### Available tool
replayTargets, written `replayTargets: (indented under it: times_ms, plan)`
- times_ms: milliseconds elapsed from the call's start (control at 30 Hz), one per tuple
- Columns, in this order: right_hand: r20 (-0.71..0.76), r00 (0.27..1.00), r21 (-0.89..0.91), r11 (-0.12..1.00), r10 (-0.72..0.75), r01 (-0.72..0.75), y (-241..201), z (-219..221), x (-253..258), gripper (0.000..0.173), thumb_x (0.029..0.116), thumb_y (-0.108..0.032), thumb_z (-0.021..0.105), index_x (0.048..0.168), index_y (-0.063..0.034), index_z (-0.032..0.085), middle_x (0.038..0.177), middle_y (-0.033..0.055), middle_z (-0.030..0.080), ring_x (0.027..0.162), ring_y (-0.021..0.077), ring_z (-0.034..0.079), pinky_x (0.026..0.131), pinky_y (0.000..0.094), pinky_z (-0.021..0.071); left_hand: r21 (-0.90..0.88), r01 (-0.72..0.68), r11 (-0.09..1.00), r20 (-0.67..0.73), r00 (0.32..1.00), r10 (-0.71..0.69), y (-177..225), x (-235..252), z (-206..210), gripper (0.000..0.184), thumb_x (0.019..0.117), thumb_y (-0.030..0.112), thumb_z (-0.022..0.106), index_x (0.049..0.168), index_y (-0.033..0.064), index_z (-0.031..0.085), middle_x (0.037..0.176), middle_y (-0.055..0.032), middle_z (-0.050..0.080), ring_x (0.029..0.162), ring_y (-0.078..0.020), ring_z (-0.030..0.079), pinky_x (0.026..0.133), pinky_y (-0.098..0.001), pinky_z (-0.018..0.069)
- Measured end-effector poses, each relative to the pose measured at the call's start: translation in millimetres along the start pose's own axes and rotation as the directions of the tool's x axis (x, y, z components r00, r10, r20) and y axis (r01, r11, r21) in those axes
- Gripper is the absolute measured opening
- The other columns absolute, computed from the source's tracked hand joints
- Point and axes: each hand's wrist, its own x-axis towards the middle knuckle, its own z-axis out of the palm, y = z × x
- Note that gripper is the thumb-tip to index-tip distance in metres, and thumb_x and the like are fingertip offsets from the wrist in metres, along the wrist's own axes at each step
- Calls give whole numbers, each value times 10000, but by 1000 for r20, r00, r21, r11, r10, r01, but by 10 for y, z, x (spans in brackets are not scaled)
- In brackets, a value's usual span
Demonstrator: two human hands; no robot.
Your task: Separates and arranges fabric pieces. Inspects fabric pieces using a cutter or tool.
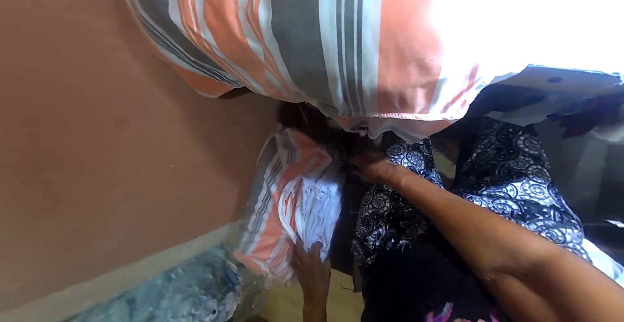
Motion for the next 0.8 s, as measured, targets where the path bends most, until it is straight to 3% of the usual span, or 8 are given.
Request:
replayTargets:
  times_ms: [133, 233, 367, 433, 500, 600, 667, 800]
  plan:
    - [-8, 1000, 6, 1000, 2, -2, -6, -14, -12, 292, 1027, -133, 590, 1277, -5, 667, 1288, 238, 654, 1243, 431, 595, 1045, 610, 444, 26, -15, 1000, 30, 999, 14, -23, 27, 1, 403, 668, 19, 872, 1044, 53, 732, 1378, -439, 466, 1262, -647, 461, 997, -682, 437]
    - [-9, 1000, 10, 1000, -1, 1, -13, -24, -23, 305, 1022, -117, 594, 1298, -3, 659, 1311, 243, 643, 1262, 433, 582, 1057, 612, 434, -157, -19, 987, -44, 999, 12, -100, 31, -18, 218, 740, 27, 781, 946, -29, 734, 1334, -441, 497, 1246, -633, 479, 1018, -658, 435]
    - [-8, 1000, 14, 1000, -2, 2, -9, -23, -11, 297, 1020, -109, 598, 1286, 5, 661, 1302, 249, 644, 1255, 438, 585, 1049, 620, 435, -361, 98, 928, -48, 991, -124, -135, 47, -90, 208, 799, 38, 690, 930, -123, 670, 1346, -437, 495, 1258, -564, 503, 1035, -584, 440]
    - [13, 1000, 0, 1000, 10, -10, -28, -59, -11, 291, 1021, -117, 600, 1279, 3, 662, 1291, 246, 648, 1240, 435, 594, 1032, 621, 447, -371, 113, 922, -29, 991, -133, -108, 58, -100, 207, 803, 27, 668, 940, -128, 658, 1359, -439, 478, 1277, -569, 480, 1046, -586, 425]
    - [9, 1000, 8, 1000, 10, -10, -16, -50, -13, 278, 1015, -117, 608, 1253, 10, 672, 1273, 249, 653, 1231, 434, 599, 1023, 626, 453, -261, 58, 963, -33, 997, -69, -56, 45, -80, 205, 784, 21, 686, 946, -104, 680, 1329, -446, 489, 1247, -608, 482, 1028, -626, 428]
    - [125, 992, 2, 1000, 27, -27, -102, -148, -50, 343, 1041, -212, 586, 1294, 11, 649, 1355, 249, 607, 1314, 426, 539, 1086, 617, 400, -36, 49, 998, 120, 992, -45, 151, 82, -188, 283, 806, 37, 784, 1076, -28, 727, 1400, -467, 431, 1298, -648, 437, 1059, -663, 415]
    - [211, 978, -11, 1000, -1, 3, -209, -269, -147, 429, 1046, -297, 583, 1293, 51, 635, 1395, 293, 566, 1359, 472, 480, 1113, 657, 339, -5, 99, 995, 262, 960, -94, 318, 160, -351, 350, 832, 69, 775, 1164, -21, 707, 1466, -474, 349, 1355, -650, 370, 1087, -659, 389]
    - [302, 953, -48, 998, -31, 48, -478, -476, -550, 497, 1078, -366, 511, 1215, 97, 629, 1249, 339, 619, 1210, 518, 581, 979, 690, 427, 33, 215, 976, 490, 848, -204, 462, 452, -757, 373, 918, 171, 728, 1234, -23, 690, 1450, -407, 438, 1321, -578, 462, 1041, -663, 422]
